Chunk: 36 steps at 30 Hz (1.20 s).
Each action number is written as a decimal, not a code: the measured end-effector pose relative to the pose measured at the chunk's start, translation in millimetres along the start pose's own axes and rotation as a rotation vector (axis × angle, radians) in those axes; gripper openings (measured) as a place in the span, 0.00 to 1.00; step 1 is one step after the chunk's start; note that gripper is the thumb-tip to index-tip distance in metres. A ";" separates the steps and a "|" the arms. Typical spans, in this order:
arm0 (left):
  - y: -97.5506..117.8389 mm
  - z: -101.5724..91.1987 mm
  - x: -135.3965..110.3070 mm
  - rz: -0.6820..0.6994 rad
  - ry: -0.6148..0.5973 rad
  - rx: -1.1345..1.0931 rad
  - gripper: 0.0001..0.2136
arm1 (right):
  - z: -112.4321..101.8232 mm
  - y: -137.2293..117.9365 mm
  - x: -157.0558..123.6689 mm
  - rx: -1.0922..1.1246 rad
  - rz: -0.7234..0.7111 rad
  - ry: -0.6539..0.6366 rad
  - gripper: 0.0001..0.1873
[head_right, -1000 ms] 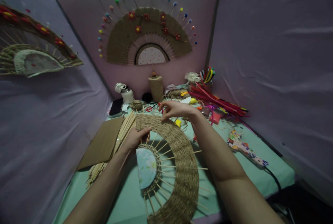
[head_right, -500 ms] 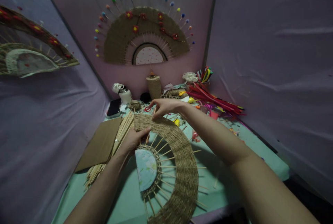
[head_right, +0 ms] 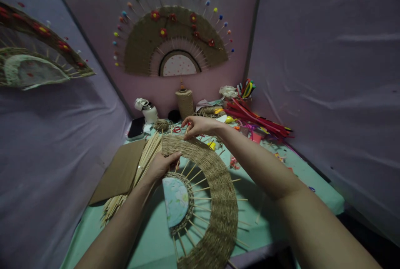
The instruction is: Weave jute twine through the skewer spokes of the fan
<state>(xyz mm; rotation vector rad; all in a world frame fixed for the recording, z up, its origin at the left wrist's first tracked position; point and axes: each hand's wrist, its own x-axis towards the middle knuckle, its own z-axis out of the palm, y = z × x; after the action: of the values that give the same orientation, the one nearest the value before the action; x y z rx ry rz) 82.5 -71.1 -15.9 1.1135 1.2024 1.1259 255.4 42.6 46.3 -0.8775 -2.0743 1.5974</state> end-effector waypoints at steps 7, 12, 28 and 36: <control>-1.3 1.1 0.6 -0.010 0.059 -0.063 0.17 | -13.7 6.6 -7.5 0.009 -0.016 -0.101 0.32; -0.4 0.9 0.7 -0.035 0.070 -0.094 0.19 | -8.3 9.4 -11.8 -0.019 -0.030 -0.090 0.27; 5.5 0.0 -1.1 -0.036 0.064 -0.114 0.19 | -19.4 15.8 -27.3 -0.067 0.010 -0.108 0.29; 3.8 -1.9 0.5 -0.033 0.055 -0.122 0.18 | -12.5 0.6 -23.9 -0.100 0.031 -0.129 0.29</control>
<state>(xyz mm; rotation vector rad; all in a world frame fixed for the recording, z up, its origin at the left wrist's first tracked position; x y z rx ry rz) 80.5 -70.1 -12.2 0.9729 1.1741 1.1955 281.1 35.5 51.0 -0.8643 -2.2573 1.6175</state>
